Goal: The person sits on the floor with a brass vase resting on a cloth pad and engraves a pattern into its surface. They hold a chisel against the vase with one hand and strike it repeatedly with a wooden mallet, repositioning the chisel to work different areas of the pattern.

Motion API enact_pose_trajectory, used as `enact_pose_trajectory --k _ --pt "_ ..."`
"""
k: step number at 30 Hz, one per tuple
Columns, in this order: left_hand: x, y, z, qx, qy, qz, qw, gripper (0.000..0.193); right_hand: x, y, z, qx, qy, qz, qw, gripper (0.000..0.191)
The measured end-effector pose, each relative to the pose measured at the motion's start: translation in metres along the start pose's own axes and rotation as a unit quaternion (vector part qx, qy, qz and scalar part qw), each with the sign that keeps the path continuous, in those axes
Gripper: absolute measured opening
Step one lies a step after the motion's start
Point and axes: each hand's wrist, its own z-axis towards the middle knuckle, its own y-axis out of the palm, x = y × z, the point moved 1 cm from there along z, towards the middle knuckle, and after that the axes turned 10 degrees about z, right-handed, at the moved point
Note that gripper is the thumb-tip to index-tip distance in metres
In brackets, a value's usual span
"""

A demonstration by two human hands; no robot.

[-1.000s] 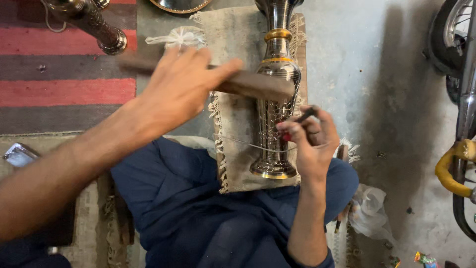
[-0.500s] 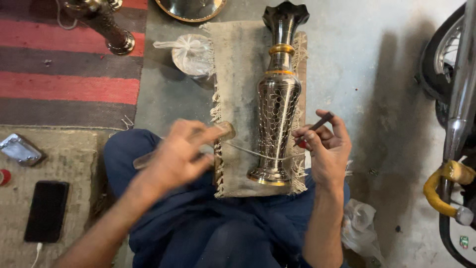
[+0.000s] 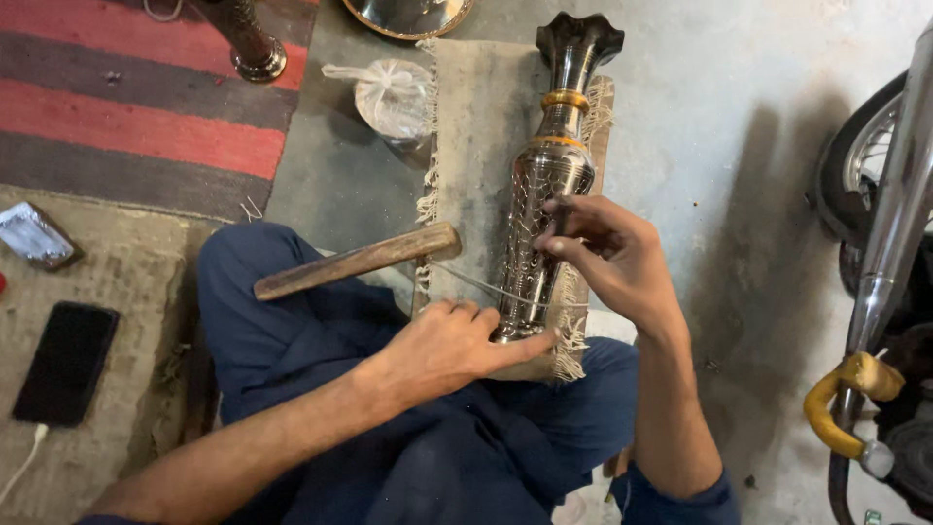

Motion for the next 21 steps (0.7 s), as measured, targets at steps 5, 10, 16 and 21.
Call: enact_pose_trajectory --k 5,10,16,21 --pt "-0.04 -0.004 -0.011 -0.075 -0.082 -0.118 0.987 0.071 -0.002 -0.002 0.011 -0.017 0.013 -0.013 1.0 0.037" --pt "-0.111 0.013 -0.062 0.028 -0.211 -0.058 0.975 0.078 0.005 0.004 0.007 0.024 -0.047 -0.008 0.999 0.037" --pt "-0.126 0.036 -0.077 -0.142 -0.339 -0.272 0.89 0.051 0.018 0.013 0.002 0.08 -0.042 0.042 0.995 0.037" --pt "-0.105 0.005 -0.044 -0.023 -0.305 -0.408 0.86 0.064 0.017 0.009 0.008 0.073 -0.008 0.024 0.997 0.038"
